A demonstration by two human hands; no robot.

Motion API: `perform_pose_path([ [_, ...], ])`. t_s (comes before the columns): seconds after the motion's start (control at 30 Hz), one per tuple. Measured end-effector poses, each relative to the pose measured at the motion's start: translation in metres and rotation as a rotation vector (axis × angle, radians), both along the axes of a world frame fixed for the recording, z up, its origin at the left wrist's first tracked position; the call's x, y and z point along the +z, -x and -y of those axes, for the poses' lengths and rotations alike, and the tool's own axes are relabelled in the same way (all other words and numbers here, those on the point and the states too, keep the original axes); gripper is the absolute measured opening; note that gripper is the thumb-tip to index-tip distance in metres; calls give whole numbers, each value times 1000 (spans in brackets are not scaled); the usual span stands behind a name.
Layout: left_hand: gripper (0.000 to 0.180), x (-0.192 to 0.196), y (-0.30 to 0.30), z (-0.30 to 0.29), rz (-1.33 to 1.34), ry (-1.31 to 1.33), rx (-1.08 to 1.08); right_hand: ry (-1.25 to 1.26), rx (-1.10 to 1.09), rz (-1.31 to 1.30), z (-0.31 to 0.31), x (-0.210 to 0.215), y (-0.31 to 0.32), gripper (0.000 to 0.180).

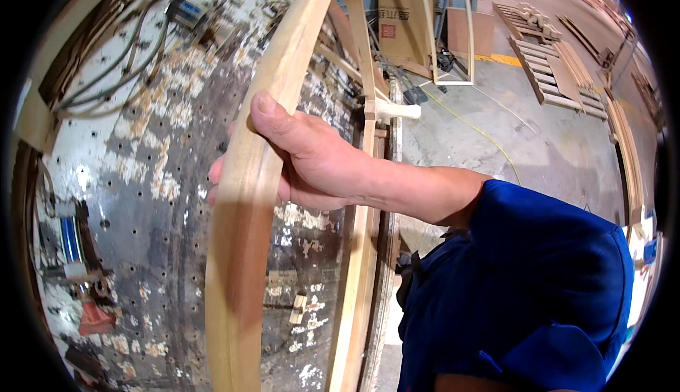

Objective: The person uses a power drill to secure a wood piece, scrapes excess glue from a joint with a hand tool, wipes the area with a cloth, and then moves a long curved wood rail to a stack.

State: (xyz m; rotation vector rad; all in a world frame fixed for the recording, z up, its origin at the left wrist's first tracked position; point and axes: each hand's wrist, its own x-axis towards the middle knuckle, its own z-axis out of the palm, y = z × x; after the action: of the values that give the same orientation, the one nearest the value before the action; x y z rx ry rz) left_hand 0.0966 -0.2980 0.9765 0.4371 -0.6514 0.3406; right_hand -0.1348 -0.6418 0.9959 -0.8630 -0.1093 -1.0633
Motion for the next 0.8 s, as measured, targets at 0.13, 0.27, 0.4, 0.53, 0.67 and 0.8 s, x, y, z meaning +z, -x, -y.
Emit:
perform_pose_path([
  [0.13,27,18,52,41,96,26,-111,38,-45,107,1,25,50,61],
  [0.27,27,27,116,86,159,41,-269,8,-146,109,-11,48,113,64],
  [0.4,28,30,197,131,209,42,-429,57,-176,157,-1,47,184,84],
  [0.53,28,29,288,169,247,33,-571,48,-232,110,13,39,271,89],
  [0.67,29,27,378,203,269,21,-707,50,-284,161,32,32,359,67],
  [0.8,29,24,458,234,273,12,-843,-12,-352,137,48,26,448,69],
])
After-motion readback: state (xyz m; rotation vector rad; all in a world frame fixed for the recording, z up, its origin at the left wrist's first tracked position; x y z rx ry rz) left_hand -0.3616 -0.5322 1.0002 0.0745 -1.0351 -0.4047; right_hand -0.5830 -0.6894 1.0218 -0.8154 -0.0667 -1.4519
